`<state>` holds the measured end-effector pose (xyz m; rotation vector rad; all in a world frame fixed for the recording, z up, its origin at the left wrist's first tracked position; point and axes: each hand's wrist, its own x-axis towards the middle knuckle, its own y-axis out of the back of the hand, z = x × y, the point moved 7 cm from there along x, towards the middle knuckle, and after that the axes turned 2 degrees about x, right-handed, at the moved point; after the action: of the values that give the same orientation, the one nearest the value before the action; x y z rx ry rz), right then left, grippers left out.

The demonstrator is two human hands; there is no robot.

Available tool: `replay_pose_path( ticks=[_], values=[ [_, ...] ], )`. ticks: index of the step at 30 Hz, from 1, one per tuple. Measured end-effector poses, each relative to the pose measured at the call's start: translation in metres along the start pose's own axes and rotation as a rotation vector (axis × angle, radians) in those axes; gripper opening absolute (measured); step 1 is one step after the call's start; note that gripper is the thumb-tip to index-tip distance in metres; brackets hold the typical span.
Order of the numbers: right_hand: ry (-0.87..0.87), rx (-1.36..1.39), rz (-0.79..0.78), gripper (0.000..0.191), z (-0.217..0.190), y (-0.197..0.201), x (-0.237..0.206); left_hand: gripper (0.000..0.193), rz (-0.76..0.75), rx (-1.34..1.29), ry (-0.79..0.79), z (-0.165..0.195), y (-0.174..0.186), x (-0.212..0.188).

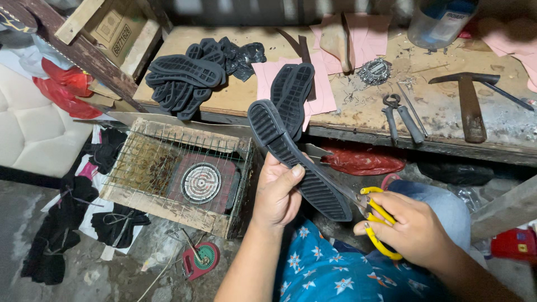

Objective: The person assembles a slipper by hammering a strap onto a wooden shoe form, then cuts a rubber sole with scissors. The finished slipper is placed on a shelf with other completed units.

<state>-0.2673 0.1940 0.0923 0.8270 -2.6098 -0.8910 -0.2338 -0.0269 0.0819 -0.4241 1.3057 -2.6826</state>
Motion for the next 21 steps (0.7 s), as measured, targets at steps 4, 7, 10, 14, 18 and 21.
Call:
replay_pose_path(
  ticks=[4, 7, 10, 14, 18, 21],
  values=[
    [0.02, 0.007, 0.007, 0.053, 0.001, -0.002, -0.002, 0.03, -0.007, 0.004, 0.003, -0.001, 0.001, -0.001],
    [0.053, 0.012, 0.015, 0.054, 0.003, -0.004, -0.004, 0.03, 0.0, 0.011, 0.006, -0.002, 0.003, -0.002],
    [0.058, -0.009, 0.009, 0.053, 0.007, -0.006, -0.005, 0.029, -0.007, 0.009, 0.017, -0.004, 0.005, -0.004],
    [0.123, -0.044, 0.038, 0.05, 0.007, -0.005, -0.006, 0.027, -0.022, 0.024, 0.029, -0.008, 0.006, -0.006],
    [0.168, -0.07, 0.082, 0.054, 0.006, -0.005, -0.004, 0.03, 0.011, 0.047, 0.053, -0.016, 0.009, -0.008],
    [0.063, -0.1, 0.02, 0.052, 0.013, -0.008, -0.002, 0.03, 0.012, 0.041, 0.055, -0.016, 0.009, -0.008]
  ],
)
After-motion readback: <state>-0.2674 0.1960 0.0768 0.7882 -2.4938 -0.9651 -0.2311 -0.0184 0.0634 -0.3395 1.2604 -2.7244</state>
